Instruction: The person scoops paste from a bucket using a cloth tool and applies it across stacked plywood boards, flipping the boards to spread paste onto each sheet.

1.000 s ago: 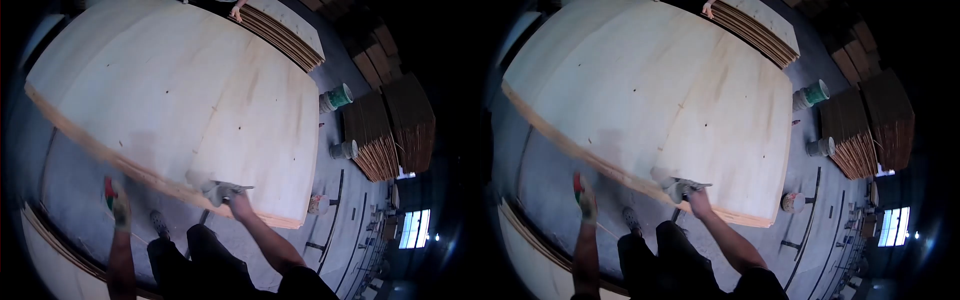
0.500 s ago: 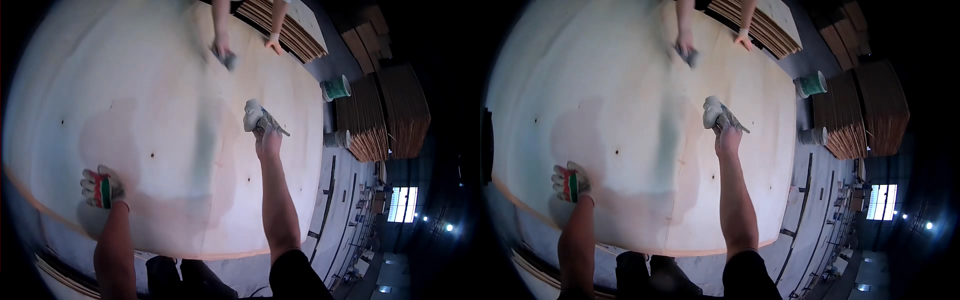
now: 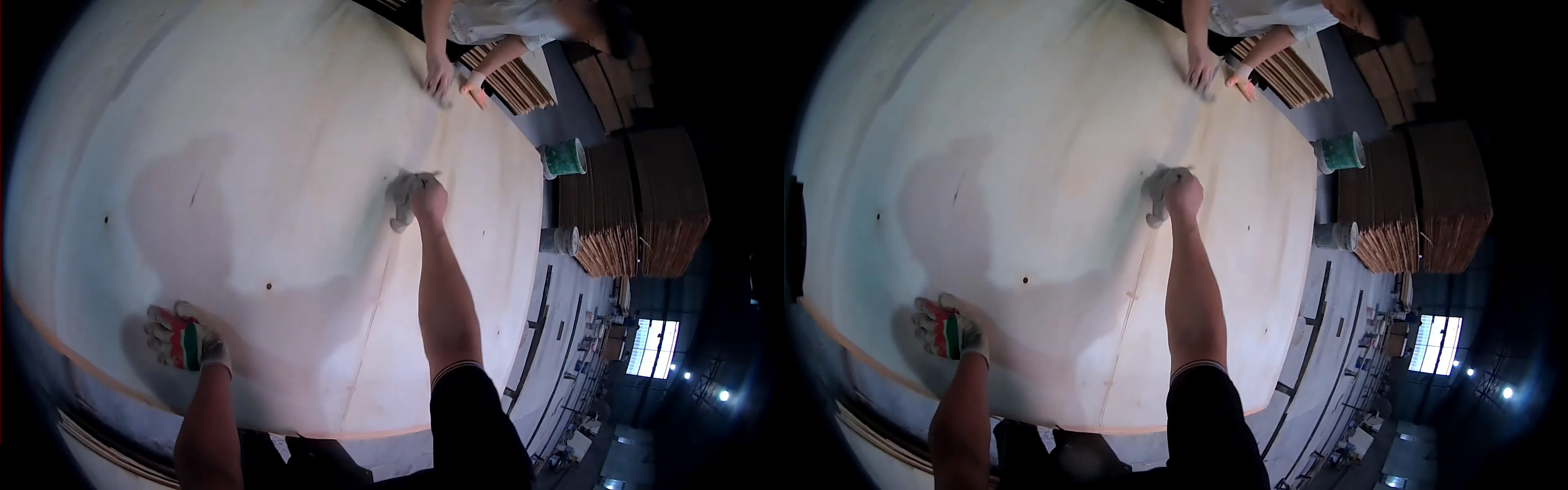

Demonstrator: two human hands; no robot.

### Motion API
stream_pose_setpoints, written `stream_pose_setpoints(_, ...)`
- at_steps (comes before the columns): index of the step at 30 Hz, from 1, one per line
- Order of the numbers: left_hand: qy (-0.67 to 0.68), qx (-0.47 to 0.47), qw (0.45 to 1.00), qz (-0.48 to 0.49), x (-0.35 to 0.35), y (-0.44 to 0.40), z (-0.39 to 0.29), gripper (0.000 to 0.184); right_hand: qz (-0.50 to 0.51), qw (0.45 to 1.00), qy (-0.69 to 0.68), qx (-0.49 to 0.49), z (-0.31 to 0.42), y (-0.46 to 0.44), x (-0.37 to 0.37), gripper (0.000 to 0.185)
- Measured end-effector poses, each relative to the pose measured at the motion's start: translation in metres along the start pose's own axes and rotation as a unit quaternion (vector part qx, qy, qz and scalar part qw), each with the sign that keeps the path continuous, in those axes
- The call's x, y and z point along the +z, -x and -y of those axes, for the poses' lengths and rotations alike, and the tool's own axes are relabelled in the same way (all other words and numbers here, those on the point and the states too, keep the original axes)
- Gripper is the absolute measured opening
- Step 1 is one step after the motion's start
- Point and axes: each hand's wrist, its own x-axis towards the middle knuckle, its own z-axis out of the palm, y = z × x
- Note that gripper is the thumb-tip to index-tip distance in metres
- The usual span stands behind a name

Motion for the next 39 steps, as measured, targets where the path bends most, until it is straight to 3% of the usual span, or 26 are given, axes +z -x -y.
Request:
stream_pose_setpoints(1, 0.001, 0.007, 1.000, 0.001, 0.006, -0.001, 0.003, 0.066, 0.031, 0.997, 0.067, -0.035, 0.002, 0.002, -0.004, 0.026)
stream_pose_setpoints(3, 0.046, 0.018, 0.994, -0.098, 0.021, -0.002, 0.008, 0.065, 0.061, 0.995, 0.029, -0.072, -0.008, 0.033, -0.021, 0.025)
stream_pose_setpoints(4, 0.048, 0.025, 0.994, -0.097, 0.015, -0.001, 0.011, 0.065, 0.093, 0.989, -0.012, -0.116, -0.012, 0.055, -0.031, 0.025)
stream_pose_setpoints(6, 0.035, 0.012, 0.997, -0.068, -0.005, 0.001, 0.015, 0.061, 0.152, 0.976, 0.043, -0.149, -0.042, 0.118, -0.039, 0.025)
stream_pose_setpoints(7, 0.088, 0.019, 0.982, -0.167, -0.005, 0.003, 0.016, 0.054, 0.148, 0.969, 0.013, -0.197, -0.060, 0.157, -0.041, 0.023)
stream_pose_setpoints(10, 0.100, 0.019, 0.990, -0.093, -0.017, 0.012, 0.024, 0.059, 0.132, 0.967, 0.017, -0.217, -0.084, 0.300, -0.050, 0.022)
stream_pose_setpoints(13, 0.111, 0.007, 0.994, 0.014, -0.023, 0.027, 0.056, 0.067, 0.127, 0.970, -0.026, -0.207, -0.069, 0.450, -0.077, 0.049)
stream_pose_setpoints(14, 0.113, 0.011, 0.993, 0.013, -0.013, 0.032, 0.072, 0.067, 0.081, 0.971, -0.023, -0.222, -0.069, 0.499, -0.081, 0.053)
stream_pose_setpoints(16, 0.181, 0.186, 0.955, -0.141, 0.017, 0.034, 0.101, 0.069, 0.119, 0.979, -0.007, -0.163, -0.068, 0.575, -0.100, 0.056)
stream_pose_setpoints(17, 0.201, 0.306, 0.926, -0.090, 0.012, 0.027, 0.128, 0.067, 0.152, 0.982, 0.026, -0.106, -0.080, 0.606, -0.105, 0.050)
stream_pose_setpoints(18, 0.203, 0.309, 0.925, -0.091, 0.020, 0.010, 0.151, 0.067, 0.185, 0.980, 0.059, -0.048, -0.095, 0.628, -0.106, 0.044)
stream_pose_setpoints(20, 0.226, 0.454, 0.840, -0.192, 0.044, -0.029, 0.189, 0.060, 0.116, 0.976, -0.115, 0.144, -0.104, 0.629, -0.118, 0.027)
stream_pose_setpoints(21, 0.176, 0.444, 0.870, -0.124, 0.026, -0.043, 0.216, 0.057, 0.079, 0.968, -0.157, 0.180, -0.102, 0.616, -0.117, 0.026)
stream_pose_setpoints(22, 0.180, 0.422, 0.876, -0.147, 0.058, -0.062, 0.236, 0.056, 0.081, 0.916, -0.305, 0.247, -0.094, 0.604, -0.114, 0.027)
stream_pose_setpoints(24, 0.218, 0.416, 0.870, -0.151, 0.070, -0.073, 0.259, 0.055, 0.069, 0.968, -0.152, 0.188, -0.079, 0.571, -0.096, 0.028)
stream_pose_setpoints(25, 0.218, 0.419, 0.869, -0.150, 0.066, -0.068, 0.258, 0.055, 0.001, 0.988, -0.094, 0.124, -0.066, 0.564, -0.092, 0.029)
stream_pose_setpoints(26, 0.219, 0.417, 0.869, -0.151, 0.061, -0.062, 0.255, 0.055, 0.052, 0.998, -0.029, 0.032, -0.063, 0.555, -0.099, 0.036)
stream_pose_setpoints(28, 0.221, 0.418, 0.868, -0.150, 0.055, -0.059, 0.250, 0.056, 0.128, 0.987, 0.014, -0.093, -0.059, 0.557, -0.125, 0.050)
stream_pose_setpoints(30, 0.237, 0.412, 0.862, -0.175, 0.054, -0.065, 0.248, 0.057, 0.091, 0.980, -0.048, -0.172, -0.079, 0.607, -0.134, 0.048)
stream_pose_setpoints(32, 0.209, 0.414, 0.871, -0.165, 0.061, -0.070, 0.263, 0.058, 0.041, 0.984, -0.027, -0.173, -0.071, 0.681, -0.121, 0.046)
stream_pose_setpoints(34, 0.182, 0.415, 0.878, -0.155, 0.068, -0.081, 0.273, 0.059, 0.095, 0.995, 0.005, -0.025, -0.015, 0.716, -0.097, 0.052)
stream_pose_setpoints(35, 0.172, 0.415, 0.881, -0.151, 0.069, -0.086, 0.272, 0.060, 0.144, 0.989, 0.006, 0.028, 0.006, 0.719, -0.087, 0.046)
stream_pose_setpoints(36, 0.162, 0.414, 0.884, -0.147, 0.072, -0.092, 0.273, 0.062, 0.144, 0.989, 0.007, 0.032, 0.033, 0.724, -0.084, 0.046)
stream_pose_setpoints(38, 0.139, 0.422, 0.890, -0.103, 0.089, -0.112, 0.288, 0.068, 0.228, 0.964, -0.094, 0.096, 0.095, 0.731, -0.080, 0.031)
stream_pose_setpoints(39, 0.170, 0.431, 0.879, -0.114, 0.084, -0.118, 0.299, 0.063, 0.194, 0.964, -0.172, 0.056, 0.116, 0.747, -0.075, 0.025)
